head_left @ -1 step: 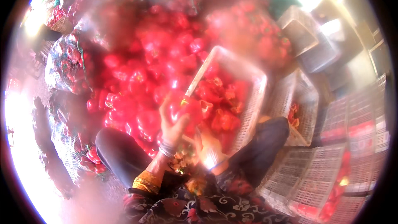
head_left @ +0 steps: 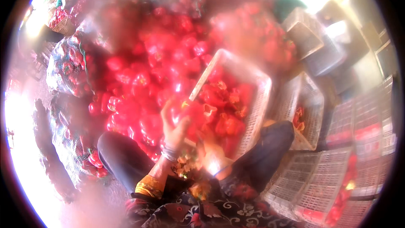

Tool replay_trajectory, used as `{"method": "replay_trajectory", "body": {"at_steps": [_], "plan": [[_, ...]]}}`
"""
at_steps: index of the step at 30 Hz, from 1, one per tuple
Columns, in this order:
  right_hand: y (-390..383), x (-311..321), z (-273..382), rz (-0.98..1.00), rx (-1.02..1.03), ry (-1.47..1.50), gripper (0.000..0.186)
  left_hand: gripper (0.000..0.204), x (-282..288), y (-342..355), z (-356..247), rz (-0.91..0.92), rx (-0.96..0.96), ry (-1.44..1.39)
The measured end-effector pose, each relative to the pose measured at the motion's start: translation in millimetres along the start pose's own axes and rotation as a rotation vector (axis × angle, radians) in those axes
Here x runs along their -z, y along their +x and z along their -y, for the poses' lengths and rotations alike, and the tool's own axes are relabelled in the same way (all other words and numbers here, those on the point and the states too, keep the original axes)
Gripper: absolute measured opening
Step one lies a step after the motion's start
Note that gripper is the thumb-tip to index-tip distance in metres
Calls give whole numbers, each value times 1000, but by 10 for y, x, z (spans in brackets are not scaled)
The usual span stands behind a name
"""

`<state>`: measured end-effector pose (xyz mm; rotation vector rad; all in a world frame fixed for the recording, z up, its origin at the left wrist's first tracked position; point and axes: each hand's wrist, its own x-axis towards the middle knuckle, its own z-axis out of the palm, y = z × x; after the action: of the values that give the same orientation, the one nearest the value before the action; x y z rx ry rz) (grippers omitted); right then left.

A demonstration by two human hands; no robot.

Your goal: The person is sorting red bell peppers from a large pile on the floor, using a knife to trim stems and damaged parts before placing the peppers into a plastic crate.

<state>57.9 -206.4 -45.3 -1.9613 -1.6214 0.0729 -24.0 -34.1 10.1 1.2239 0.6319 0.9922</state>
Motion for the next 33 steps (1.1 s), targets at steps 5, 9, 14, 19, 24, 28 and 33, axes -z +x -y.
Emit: {"method": "replay_trajectory", "body": {"at_steps": [5,9,14,19,24,28,33], "plan": [[200,284,155,158,-534,400,53,80,160,119,-144,-43,76,-238],[667,814,142,131,-664,740,68,96,80,-93,-121,263,224,-297],[749,1101,264,67,-768,1097,60,87,-42,-305,129,362,408,-222],[643,1207,276,253,-749,984,38,74,-56,-392,-161,493,462,-58],[334,971,-215,447,-748,967,20,70,177,-445,260,530,712,-358],[228,884,-499,458,-706,1489,12,61,224,-464,599,543,782,-689],[424,841,-345,176,-606,1050,15,46,20,-310,576,410,649,-639]]}}
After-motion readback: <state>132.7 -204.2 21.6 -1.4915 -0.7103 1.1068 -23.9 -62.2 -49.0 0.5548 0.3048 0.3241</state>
